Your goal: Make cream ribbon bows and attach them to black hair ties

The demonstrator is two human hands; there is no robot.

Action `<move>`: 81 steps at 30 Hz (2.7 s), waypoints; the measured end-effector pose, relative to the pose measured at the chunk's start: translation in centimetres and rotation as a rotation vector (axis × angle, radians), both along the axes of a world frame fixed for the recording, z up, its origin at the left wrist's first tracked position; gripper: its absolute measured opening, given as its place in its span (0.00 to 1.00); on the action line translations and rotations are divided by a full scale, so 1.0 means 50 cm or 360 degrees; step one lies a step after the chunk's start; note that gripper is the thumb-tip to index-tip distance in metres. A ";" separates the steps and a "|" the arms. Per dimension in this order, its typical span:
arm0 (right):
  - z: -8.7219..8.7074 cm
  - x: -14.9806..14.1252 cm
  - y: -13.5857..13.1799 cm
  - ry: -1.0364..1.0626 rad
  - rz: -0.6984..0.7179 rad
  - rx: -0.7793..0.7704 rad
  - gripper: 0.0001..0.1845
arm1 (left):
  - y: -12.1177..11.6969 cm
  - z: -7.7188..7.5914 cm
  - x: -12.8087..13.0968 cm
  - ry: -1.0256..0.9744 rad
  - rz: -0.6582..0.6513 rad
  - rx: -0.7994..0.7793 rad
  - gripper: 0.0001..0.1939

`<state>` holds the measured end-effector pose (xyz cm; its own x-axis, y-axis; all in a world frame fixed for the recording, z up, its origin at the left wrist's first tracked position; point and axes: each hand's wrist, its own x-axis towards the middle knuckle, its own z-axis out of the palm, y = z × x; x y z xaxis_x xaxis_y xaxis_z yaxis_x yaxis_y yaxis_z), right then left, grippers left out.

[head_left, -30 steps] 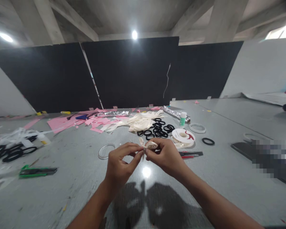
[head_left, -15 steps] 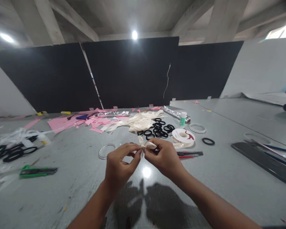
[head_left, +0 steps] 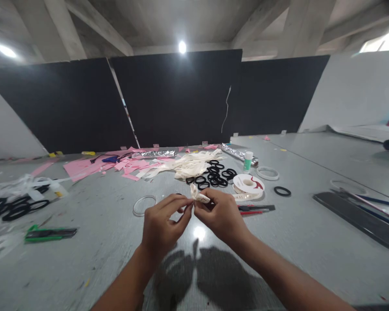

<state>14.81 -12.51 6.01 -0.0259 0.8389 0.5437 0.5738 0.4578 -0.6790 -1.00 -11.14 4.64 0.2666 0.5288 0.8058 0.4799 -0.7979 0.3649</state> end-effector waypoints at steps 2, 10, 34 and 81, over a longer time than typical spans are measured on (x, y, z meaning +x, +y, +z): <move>-0.001 0.001 0.001 -0.0009 -0.0004 -0.0017 0.03 | 0.001 -0.001 -0.001 0.0021 -0.0015 -0.0005 0.08; -0.001 0.002 0.002 -0.0012 0.0034 -0.0059 0.02 | -0.001 -0.002 0.000 0.0041 0.0017 -0.0003 0.08; -0.005 0.001 0.003 0.0065 0.0079 -0.0086 0.02 | -0.001 0.000 0.002 -0.0077 0.0002 -0.0159 0.07; 0.007 0.001 0.008 0.0543 0.0451 -0.0473 0.06 | -0.001 0.002 0.002 -0.0362 -0.0158 -0.0539 0.05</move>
